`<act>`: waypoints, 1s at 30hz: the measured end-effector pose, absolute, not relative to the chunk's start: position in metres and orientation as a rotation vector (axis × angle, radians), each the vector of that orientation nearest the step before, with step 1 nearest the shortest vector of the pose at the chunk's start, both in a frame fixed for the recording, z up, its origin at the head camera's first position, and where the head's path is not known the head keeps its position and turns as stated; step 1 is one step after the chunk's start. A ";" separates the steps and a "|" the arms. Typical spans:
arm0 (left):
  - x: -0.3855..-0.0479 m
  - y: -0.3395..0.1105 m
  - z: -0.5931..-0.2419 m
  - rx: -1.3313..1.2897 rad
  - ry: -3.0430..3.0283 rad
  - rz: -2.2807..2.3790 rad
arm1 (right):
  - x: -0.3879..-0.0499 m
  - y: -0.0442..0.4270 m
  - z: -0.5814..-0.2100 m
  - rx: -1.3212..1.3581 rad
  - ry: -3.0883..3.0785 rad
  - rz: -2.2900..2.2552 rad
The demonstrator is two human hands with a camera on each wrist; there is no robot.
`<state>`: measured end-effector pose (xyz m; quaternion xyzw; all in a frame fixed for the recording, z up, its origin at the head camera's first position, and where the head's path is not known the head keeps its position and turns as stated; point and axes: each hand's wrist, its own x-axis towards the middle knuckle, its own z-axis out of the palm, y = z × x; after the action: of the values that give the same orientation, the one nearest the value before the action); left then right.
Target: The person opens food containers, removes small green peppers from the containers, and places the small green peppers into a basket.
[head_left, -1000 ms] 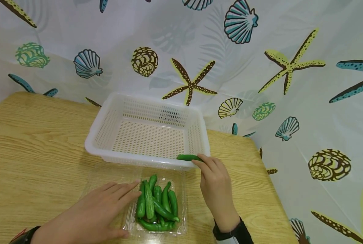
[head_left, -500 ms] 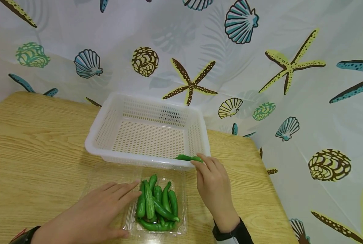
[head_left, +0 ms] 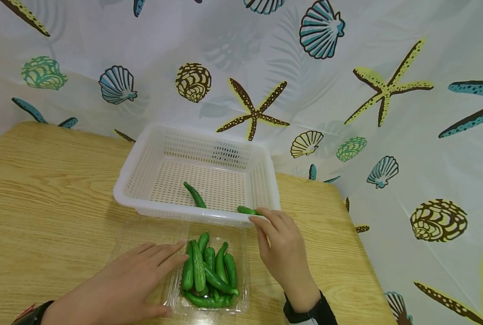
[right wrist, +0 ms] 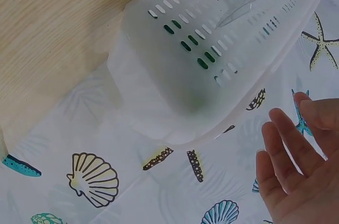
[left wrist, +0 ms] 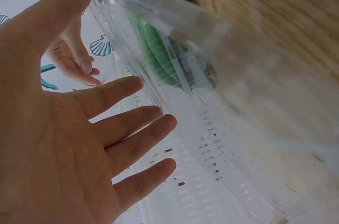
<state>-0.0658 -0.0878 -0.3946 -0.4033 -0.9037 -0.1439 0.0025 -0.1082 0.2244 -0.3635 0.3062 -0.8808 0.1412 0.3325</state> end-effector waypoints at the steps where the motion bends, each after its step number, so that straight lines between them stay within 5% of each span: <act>1: -0.066 -0.088 -0.394 -1.262 -2.840 -0.453 | -0.108 0.224 -0.364 0.817 -2.299 0.364; 30: -0.065 -0.087 -0.394 -1.260 -2.856 -0.490 | -0.094 0.207 -0.364 1.258 -2.441 0.631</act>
<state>-0.0655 -0.0872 -0.3939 -0.3986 -0.9039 -0.1549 -0.0093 -0.0943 0.2074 -0.3643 0.4407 -0.8549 0.2211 0.1614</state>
